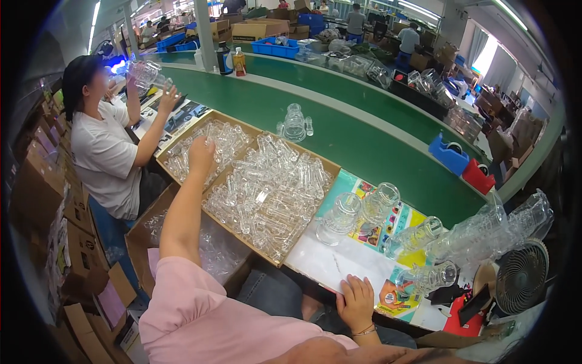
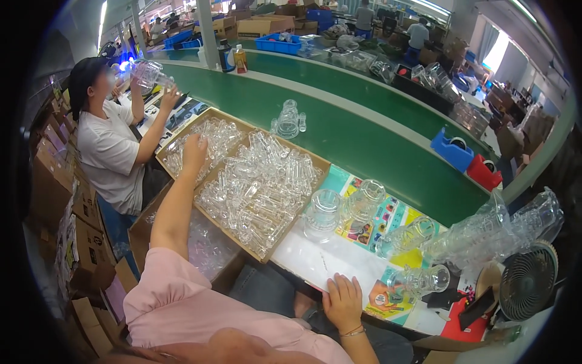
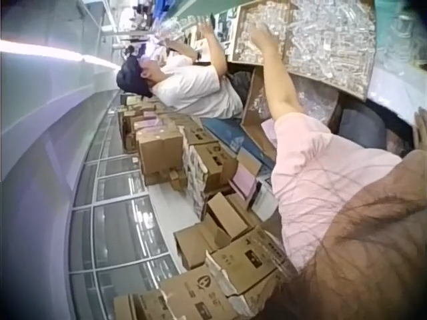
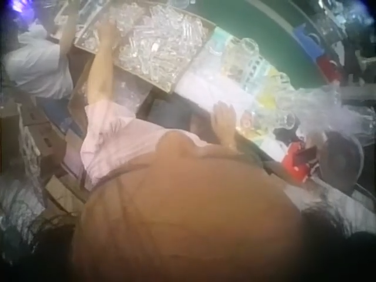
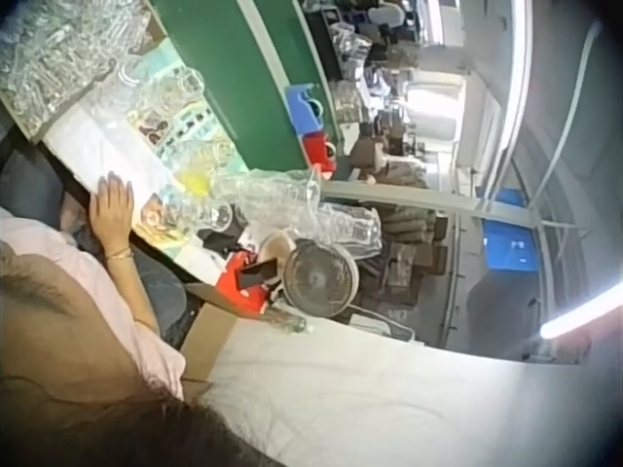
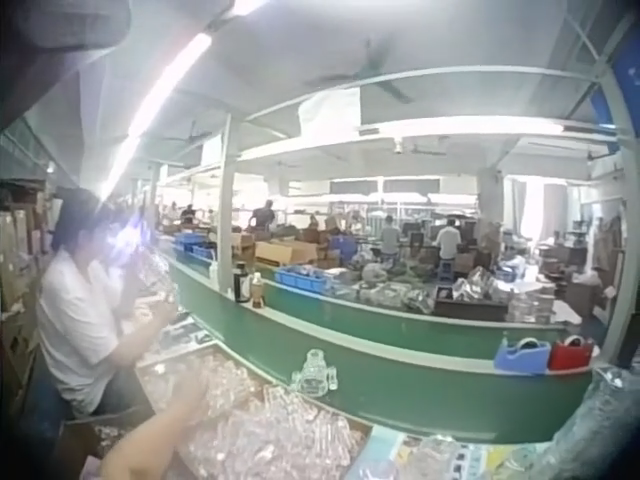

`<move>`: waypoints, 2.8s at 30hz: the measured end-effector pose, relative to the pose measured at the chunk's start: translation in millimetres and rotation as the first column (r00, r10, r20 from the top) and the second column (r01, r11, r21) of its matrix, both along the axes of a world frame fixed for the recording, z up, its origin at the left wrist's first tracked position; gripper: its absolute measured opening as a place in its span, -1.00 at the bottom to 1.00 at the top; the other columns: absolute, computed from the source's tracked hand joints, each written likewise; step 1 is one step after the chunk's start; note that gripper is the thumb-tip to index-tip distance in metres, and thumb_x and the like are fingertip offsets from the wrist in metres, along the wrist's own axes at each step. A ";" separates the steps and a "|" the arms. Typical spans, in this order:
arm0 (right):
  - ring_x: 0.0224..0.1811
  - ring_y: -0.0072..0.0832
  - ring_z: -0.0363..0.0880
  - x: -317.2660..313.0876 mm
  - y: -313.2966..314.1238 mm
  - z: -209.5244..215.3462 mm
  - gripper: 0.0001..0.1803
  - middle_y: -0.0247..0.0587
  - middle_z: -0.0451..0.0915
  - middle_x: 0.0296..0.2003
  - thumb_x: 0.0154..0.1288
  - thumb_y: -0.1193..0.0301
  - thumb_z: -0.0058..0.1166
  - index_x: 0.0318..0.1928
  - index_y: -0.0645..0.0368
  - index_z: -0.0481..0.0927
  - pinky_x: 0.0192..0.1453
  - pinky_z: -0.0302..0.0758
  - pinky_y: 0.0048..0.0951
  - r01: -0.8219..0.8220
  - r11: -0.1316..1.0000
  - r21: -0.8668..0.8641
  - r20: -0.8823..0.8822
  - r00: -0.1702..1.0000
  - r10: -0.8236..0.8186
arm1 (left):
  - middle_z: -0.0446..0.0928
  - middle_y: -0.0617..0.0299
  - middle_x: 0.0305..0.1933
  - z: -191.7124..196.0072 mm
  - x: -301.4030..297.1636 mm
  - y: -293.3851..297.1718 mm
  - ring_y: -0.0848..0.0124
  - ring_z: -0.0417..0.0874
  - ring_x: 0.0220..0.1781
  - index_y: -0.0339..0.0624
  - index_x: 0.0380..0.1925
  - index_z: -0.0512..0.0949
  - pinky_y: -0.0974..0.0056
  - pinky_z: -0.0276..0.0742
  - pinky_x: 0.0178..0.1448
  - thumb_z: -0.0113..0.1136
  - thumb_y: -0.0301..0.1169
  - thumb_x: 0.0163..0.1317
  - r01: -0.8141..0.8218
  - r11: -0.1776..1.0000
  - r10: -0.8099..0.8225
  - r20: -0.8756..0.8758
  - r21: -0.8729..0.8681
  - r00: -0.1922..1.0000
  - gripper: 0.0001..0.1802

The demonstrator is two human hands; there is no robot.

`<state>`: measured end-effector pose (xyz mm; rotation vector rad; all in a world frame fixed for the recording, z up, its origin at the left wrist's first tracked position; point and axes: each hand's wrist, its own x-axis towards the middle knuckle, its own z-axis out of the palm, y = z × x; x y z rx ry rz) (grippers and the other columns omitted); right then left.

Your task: Assembling small glass components into glass mugs at a factory workstation.

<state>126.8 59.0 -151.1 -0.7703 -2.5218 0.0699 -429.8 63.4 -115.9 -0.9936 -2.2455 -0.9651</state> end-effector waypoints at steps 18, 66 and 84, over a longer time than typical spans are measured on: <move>0.05 -0.14 0.39 29.9 -36.3 13.2 -0.64 0.00 0.40 0.00 -0.05 0.47 0.15 -0.14 0.10 0.53 0.27 0.12 0.03 0.012 0.999 -0.039 -0.254 0.967 -0.022 | 0.47 0.24 -0.22 31.4 295.6 -82.9 0.48 0.46 -0.34 -0.20 0.22 0.18 0.46 0.39 -0.28 0.05 -0.35 0.18 0.373 0.675 -0.403 0.742 0.636 -0.536 -0.41; -0.35 -0.44 0.59 129.0 -49.1 75.0 -0.57 -0.12 0.60 -0.34 -0.01 0.41 0.26 -0.13 0.27 0.40 -0.25 0.47 -0.49 -0.084 0.577 -0.813 -0.307 0.903 -0.302 | 0.42 -0.06 0.02 20.7 443.7 -33.3 0.27 0.55 -0.04 -0.38 -0.07 0.31 0.24 0.54 0.03 0.06 -0.58 0.18 0.542 0.341 -0.574 0.626 0.768 -0.527 -0.70; -0.40 -0.61 0.41 119.1 -41.0 81.2 -0.07 -0.30 0.42 -0.23 0.02 0.07 0.24 0.27 0.15 0.01 -0.43 0.36 -0.60 -0.414 0.156 -0.897 -0.441 0.800 -0.407 | 0.45 0.20 0.00 -0.4 422.0 -46.7 0.49 0.50 -0.06 -0.30 0.02 0.40 0.37 0.43 0.06 0.02 -0.52 0.25 0.549 0.342 -0.594 0.629 0.762 -0.502 -0.68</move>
